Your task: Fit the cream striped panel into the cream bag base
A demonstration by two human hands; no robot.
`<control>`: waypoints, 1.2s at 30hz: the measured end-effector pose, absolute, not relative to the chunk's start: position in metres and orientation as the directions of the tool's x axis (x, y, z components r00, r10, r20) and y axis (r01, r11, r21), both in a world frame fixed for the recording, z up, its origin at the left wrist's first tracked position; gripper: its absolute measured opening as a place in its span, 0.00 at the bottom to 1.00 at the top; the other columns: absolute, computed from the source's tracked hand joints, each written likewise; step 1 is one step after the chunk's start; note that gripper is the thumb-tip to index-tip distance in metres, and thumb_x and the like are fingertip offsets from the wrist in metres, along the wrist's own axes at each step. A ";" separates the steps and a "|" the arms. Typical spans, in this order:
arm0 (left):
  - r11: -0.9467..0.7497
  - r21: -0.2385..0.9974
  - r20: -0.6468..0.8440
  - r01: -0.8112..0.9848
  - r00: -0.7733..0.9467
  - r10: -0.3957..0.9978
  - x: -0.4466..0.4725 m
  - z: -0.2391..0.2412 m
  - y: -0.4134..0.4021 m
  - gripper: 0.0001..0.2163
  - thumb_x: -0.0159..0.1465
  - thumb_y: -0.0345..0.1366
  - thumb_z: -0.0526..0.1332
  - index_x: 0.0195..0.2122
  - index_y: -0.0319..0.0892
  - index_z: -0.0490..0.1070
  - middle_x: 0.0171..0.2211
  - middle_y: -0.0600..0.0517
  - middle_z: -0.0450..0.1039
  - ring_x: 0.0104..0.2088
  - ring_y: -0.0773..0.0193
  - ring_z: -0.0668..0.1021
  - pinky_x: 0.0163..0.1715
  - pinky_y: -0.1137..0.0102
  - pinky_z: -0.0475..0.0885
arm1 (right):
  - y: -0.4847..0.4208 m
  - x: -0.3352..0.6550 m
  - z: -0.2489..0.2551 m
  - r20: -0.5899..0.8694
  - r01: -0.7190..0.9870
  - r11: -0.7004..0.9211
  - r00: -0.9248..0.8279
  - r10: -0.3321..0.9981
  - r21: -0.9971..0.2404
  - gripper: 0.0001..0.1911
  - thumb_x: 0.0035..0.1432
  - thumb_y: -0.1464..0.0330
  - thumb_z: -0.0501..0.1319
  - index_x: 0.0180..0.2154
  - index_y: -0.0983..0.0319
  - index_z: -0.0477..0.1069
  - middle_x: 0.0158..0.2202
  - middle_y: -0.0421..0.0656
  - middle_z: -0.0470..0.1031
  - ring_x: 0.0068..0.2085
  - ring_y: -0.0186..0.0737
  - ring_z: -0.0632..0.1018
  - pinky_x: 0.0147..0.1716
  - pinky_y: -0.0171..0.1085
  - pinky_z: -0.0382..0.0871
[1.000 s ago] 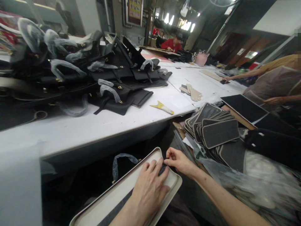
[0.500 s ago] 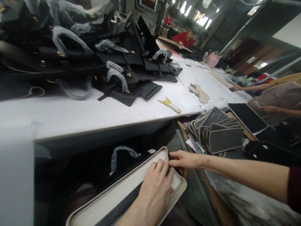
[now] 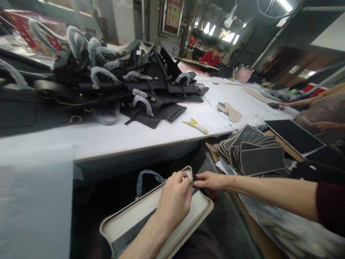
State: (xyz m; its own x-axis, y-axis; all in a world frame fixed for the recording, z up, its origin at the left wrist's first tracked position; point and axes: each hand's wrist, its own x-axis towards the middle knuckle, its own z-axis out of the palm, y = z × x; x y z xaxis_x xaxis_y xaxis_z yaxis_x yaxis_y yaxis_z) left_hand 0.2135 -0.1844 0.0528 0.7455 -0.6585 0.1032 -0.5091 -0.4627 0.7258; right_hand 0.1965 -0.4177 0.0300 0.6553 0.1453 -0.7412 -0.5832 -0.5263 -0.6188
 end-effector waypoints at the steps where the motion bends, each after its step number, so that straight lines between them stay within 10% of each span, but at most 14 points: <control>1: -0.473 0.682 0.151 -0.557 0.741 -0.655 0.217 0.054 -0.188 0.08 0.64 0.30 0.58 0.43 0.45 0.73 0.50 0.50 0.72 0.49 0.57 0.72 0.47 0.61 0.69 | -0.416 0.194 0.029 -0.716 -0.567 -0.517 0.685 0.136 -0.641 0.24 0.52 0.48 0.65 0.39 0.61 0.73 0.21 0.34 0.61 0.22 0.30 0.66 0.18 0.28 0.61; 5: -0.472 0.552 0.207 -0.688 0.661 -0.721 0.238 0.061 -0.212 0.10 0.63 0.33 0.61 0.46 0.46 0.75 0.54 0.51 0.71 0.54 0.55 0.69 0.52 0.58 0.64 | -0.407 0.183 0.023 -0.605 -0.505 -0.469 0.792 0.082 -0.725 0.23 0.52 0.49 0.65 0.30 0.64 0.70 0.20 0.33 0.57 0.23 0.28 0.59 0.20 0.30 0.51; 19: -0.559 0.481 -0.368 -0.675 0.423 -0.828 0.297 0.060 -0.263 0.13 0.56 0.44 0.65 0.42 0.51 0.79 0.42 0.51 0.80 0.45 0.52 0.80 0.41 0.64 0.73 | -0.415 0.174 0.017 -0.573 -0.504 -0.324 0.801 0.171 -0.801 0.26 0.55 0.47 0.60 0.36 0.66 0.74 0.28 0.40 0.69 0.29 0.33 0.65 0.28 0.33 0.57; 28: -0.585 0.545 -0.391 -0.601 0.435 -0.811 0.300 0.054 -0.262 0.16 0.54 0.44 0.66 0.44 0.50 0.79 0.44 0.49 0.79 0.46 0.49 0.79 0.43 0.61 0.74 | -0.427 0.201 0.018 -0.664 -0.450 -0.564 0.703 0.253 -0.692 0.23 0.52 0.49 0.64 0.29 0.64 0.75 0.23 0.39 0.68 0.26 0.33 0.63 0.24 0.33 0.54; 33: -0.572 0.627 -0.337 -0.529 0.478 -0.811 0.308 0.054 -0.236 0.30 0.57 0.46 0.65 0.61 0.51 0.66 0.52 0.51 0.77 0.51 0.53 0.78 0.48 0.63 0.73 | -0.428 0.205 0.019 -0.681 -0.423 -0.611 0.679 0.276 -0.669 0.24 0.56 0.49 0.61 0.30 0.64 0.76 0.25 0.40 0.72 0.26 0.35 0.67 0.24 0.33 0.58; 36: -0.617 0.629 -0.317 -0.473 0.569 -0.759 0.308 0.058 -0.200 0.30 0.58 0.44 0.64 0.62 0.49 0.64 0.56 0.50 0.74 0.54 0.52 0.76 0.52 0.62 0.71 | -0.426 0.199 0.019 -0.648 -0.416 -0.558 0.692 0.318 -0.718 0.26 0.59 0.47 0.58 0.39 0.63 0.78 0.35 0.43 0.78 0.37 0.43 0.76 0.37 0.37 0.70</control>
State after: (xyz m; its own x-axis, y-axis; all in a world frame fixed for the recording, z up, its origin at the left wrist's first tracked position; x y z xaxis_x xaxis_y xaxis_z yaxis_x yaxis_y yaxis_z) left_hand 0.3077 -0.1996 0.0577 0.5686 -0.7591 -0.3169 -0.4731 -0.6169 0.6290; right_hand 0.1991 -0.4257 0.0194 0.6922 0.3178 -0.6479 -0.4161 -0.5578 -0.7181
